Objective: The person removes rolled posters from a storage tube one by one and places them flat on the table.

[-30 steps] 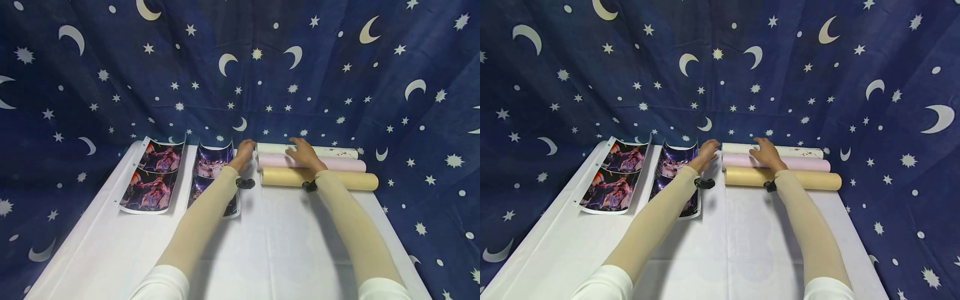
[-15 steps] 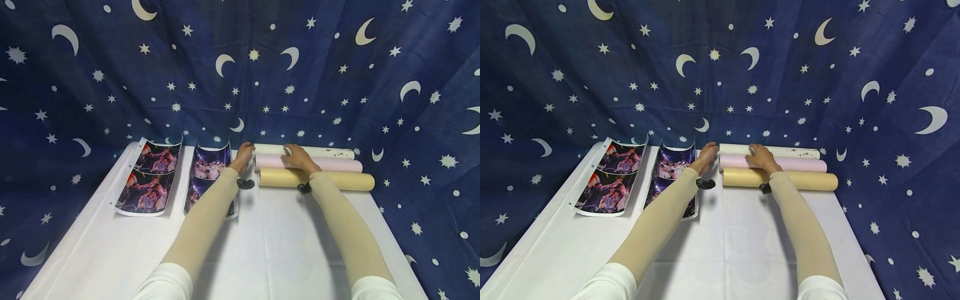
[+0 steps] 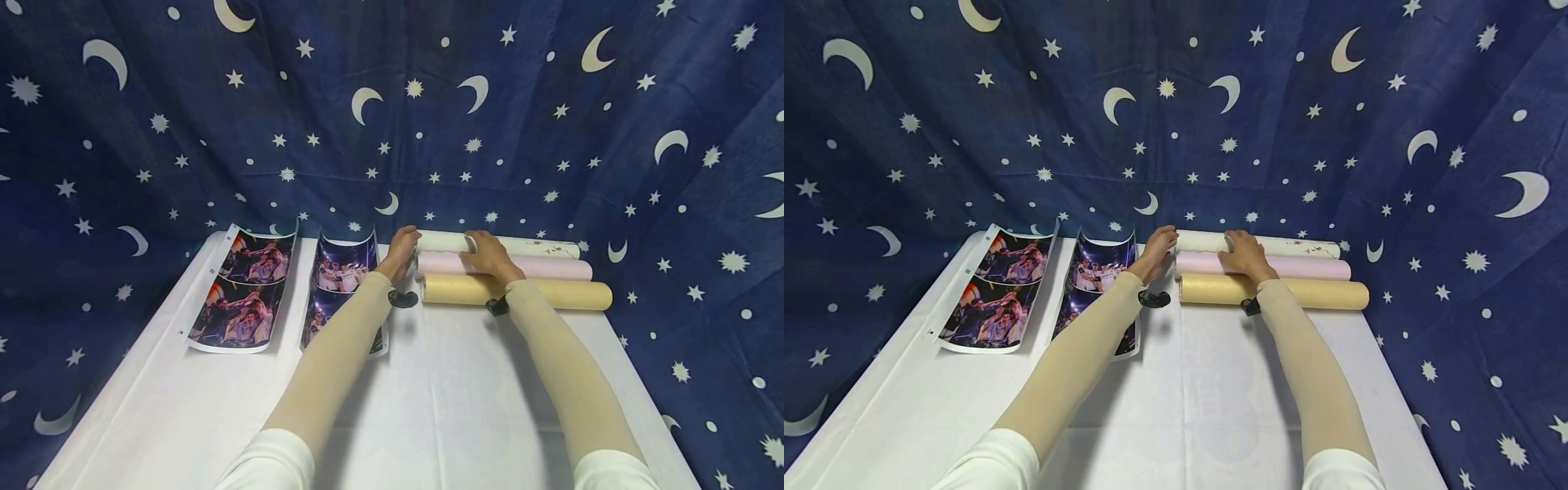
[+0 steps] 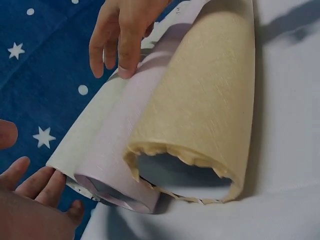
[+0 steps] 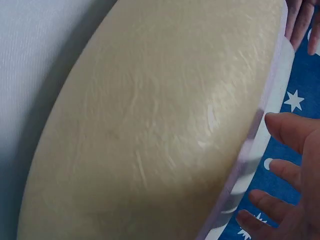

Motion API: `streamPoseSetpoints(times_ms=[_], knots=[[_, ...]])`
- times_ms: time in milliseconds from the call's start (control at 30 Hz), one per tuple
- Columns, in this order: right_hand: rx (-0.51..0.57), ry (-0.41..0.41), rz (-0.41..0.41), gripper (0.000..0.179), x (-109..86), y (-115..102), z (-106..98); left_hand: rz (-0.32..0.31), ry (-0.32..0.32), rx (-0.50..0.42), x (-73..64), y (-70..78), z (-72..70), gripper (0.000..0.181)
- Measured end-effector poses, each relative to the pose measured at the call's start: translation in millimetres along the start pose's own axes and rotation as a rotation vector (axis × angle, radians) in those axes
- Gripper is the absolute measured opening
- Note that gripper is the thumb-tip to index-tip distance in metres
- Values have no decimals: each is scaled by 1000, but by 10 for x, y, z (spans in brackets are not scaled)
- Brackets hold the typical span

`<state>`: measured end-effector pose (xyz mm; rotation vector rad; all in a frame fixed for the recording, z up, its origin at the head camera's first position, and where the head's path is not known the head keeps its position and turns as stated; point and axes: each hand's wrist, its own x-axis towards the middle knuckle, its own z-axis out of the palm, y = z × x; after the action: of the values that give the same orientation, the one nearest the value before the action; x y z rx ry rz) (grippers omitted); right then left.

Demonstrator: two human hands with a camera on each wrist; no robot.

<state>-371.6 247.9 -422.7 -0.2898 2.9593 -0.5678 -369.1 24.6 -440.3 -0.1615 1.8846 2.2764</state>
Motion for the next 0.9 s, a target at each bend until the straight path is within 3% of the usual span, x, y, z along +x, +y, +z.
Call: streamPoseSetpoints(times_ms=[267,400,600,767,900], knots=[[55,131,-11,76,4,97,-121,63,-7,-5,-36,243,120,45],[93,182,5,81,-45,138,-192,103,-42,-37,-119,400,213,41],[49,269,15,86,-78,240,-256,181,-75,-75,-267,611,361,30],[2,292,0,85,-101,320,-282,222,-111,-99,-326,673,445,30],[-58,300,-22,83,-112,354,-294,224,-94,-93,-338,673,477,34]])
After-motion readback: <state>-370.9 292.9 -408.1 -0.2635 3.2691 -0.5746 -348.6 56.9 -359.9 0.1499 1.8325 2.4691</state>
